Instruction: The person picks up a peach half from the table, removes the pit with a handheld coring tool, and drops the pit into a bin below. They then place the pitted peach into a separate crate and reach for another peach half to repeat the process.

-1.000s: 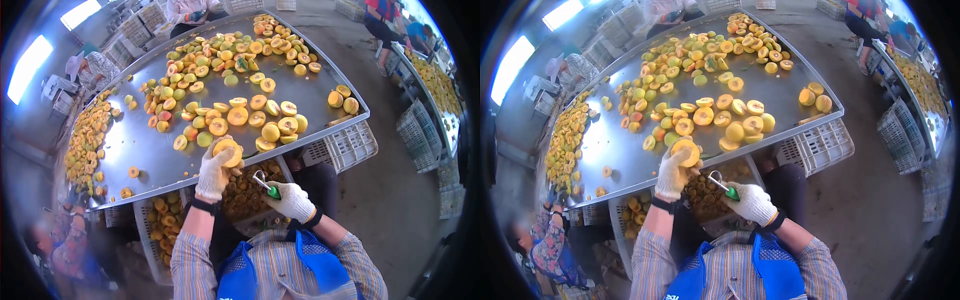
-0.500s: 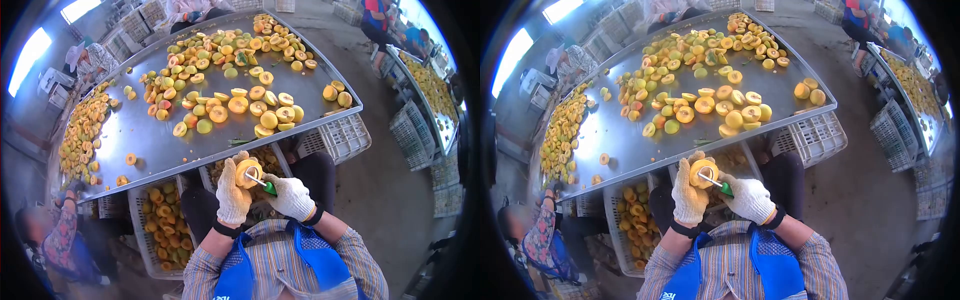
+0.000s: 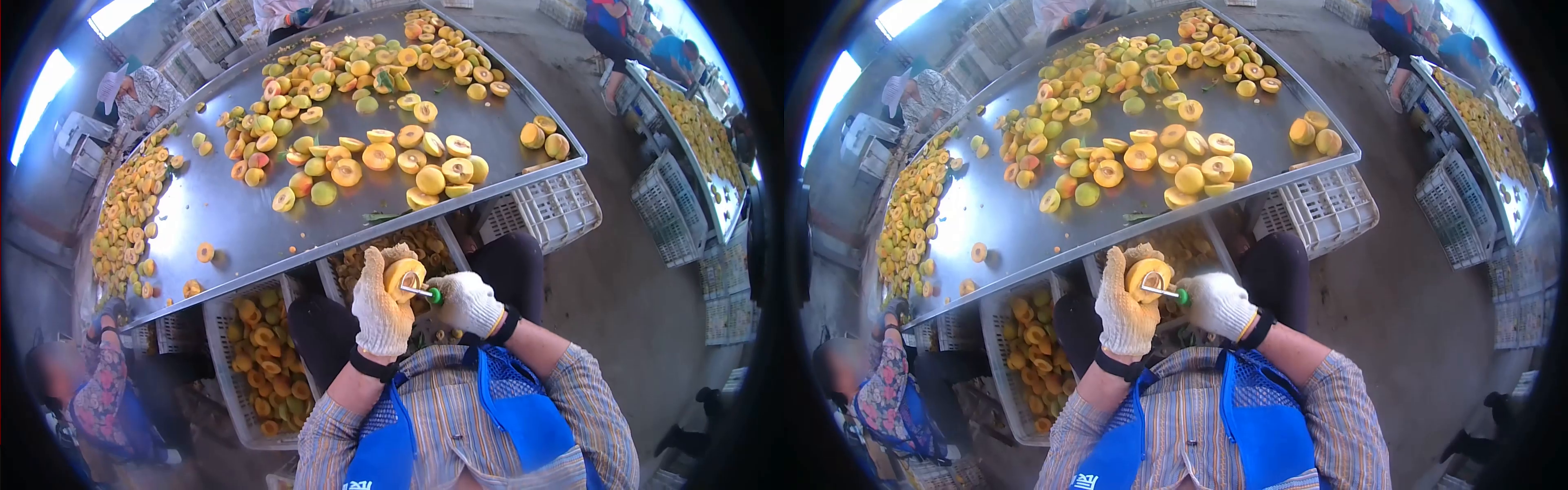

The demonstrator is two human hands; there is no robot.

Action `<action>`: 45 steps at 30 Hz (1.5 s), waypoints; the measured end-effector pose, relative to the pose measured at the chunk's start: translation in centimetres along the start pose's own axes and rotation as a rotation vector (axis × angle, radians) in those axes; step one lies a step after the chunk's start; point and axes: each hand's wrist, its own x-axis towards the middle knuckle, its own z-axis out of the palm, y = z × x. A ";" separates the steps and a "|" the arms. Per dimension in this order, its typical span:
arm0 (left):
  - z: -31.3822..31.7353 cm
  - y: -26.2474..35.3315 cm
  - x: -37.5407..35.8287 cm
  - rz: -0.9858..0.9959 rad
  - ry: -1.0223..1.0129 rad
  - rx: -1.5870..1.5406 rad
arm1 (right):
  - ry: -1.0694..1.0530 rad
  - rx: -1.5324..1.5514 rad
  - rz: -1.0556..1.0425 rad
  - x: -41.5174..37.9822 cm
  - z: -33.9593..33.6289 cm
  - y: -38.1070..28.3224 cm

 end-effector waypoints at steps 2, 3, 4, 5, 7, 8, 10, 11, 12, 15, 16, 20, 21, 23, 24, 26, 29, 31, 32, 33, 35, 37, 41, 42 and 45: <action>0.1 0.1 0.1 0.042 0.040 0.043 | 0.049 0.028 -0.066 -0.2 0.7 0.6; 0.6 0.6 -0.1 0.018 0.051 0.075 | -0.017 -0.001 -0.047 -0.5 0.9 0.1; 0.9 0.9 -0.1 -0.005 0.062 0.106 | -0.084 -0.030 -0.029 -0.7 1.0 -0.2; 1.0 0.9 -0.2 -0.007 0.065 0.105 | -0.022 0.009 -0.028 -0.5 1.1 -0.6; 1.0 0.9 -0.4 0.042 0.086 0.284 | -0.057 0.064 0.056 0.0 -0.2 -1.0; 1.1 0.9 -0.6 0.034 0.090 0.284 | -0.090 0.119 0.144 0.0 -0.8 -1.3; 1.7 1.2 -0.9 0.111 0.082 0.385 | -0.007 0.074 0.020 -0.4 0.4 -0.3; 2.2 1.4 -1.0 0.098 0.095 0.333 | -0.019 0.061 -0.019 -0.9 1.1 -0.6; 2.1 1.6 -1.0 0.101 0.099 0.329 | -0.032 0.047 -0.061 -1.1 1.4 -0.9; 1.2 1.6 -0.8 -0.026 0.016 0.119 | -0.040 0.003 -0.085 -0.5 0.5 -0.5; 1.0 1.3 -0.7 0.028 0.038 0.218 | -0.005 -0.082 -0.121 -0.1 -0.1 -0.3; 1.9 1.9 -0.8 0.023 0.067 0.311 | -0.158 -0.022 0.091 -0.7 -0.6 -2.6; 1.4 1.9 -0.5 0.027 0.067 0.308 | -0.147 0.103 -0.016 -0.6 1.0 -1.9; -0.2 1.4 0.3 -0.015 -0.120 0.113 | -0.158 -0.029 -0.050 -0.6 1.6 -0.8; -0.2 1.3 0.1 -0.018 -0.117 0.114 | -0.167 -0.153 -0.064 -0.3 0.6 -1.7; 0.4 1.0 -0.2 0.044 0.073 0.324 | -0.308 0.027 0.168 0.2 -1.8 -2.5; 0.3 1.4 -0.2 0.010 0.024 0.274 | -0.138 0.031 -0.014 -0.2 0.7 -0.8; -0.1 1.6 0.0 -0.031 -0.035 0.193 | -0.114 0.113 -0.274 -0.1 3.5 1.5; -0.5 1.6 0.1 -0.033 -0.097 0.160 | -0.116 0.115 -0.272 -0.2 3.2 1.1; -0.6 1.5 0.1 -0.036 -0.160 0.128 | -0.158 -0.006 -0.164 -0.2 2.2 0.2; 0.0 1.2 -0.3 -0.005 -0.038 0.296 | -0.237 -0.036 0.041 -0.1 -0.7 -1.5; 0.9 1.5 -0.7 0.039 0.079 0.479 | -0.213 -0.032 0.018 0.0 -0.6 -0.9; -0.3 1.9 -0.2 -0.070 -0.094 0.339 | -0.421 0.178 -0.053 -0.6 1.2 -1.5; -0.6 1.6 -0.2 -0.078 -0.116 0.263 | -0.424 0.185 -0.048 -0.8 1.5 -1.3; -1.0 0.8 0.3 -0.064 -0.148 0.208 | -0.492 0.554 -0.124 -0.4 1.9 -0.5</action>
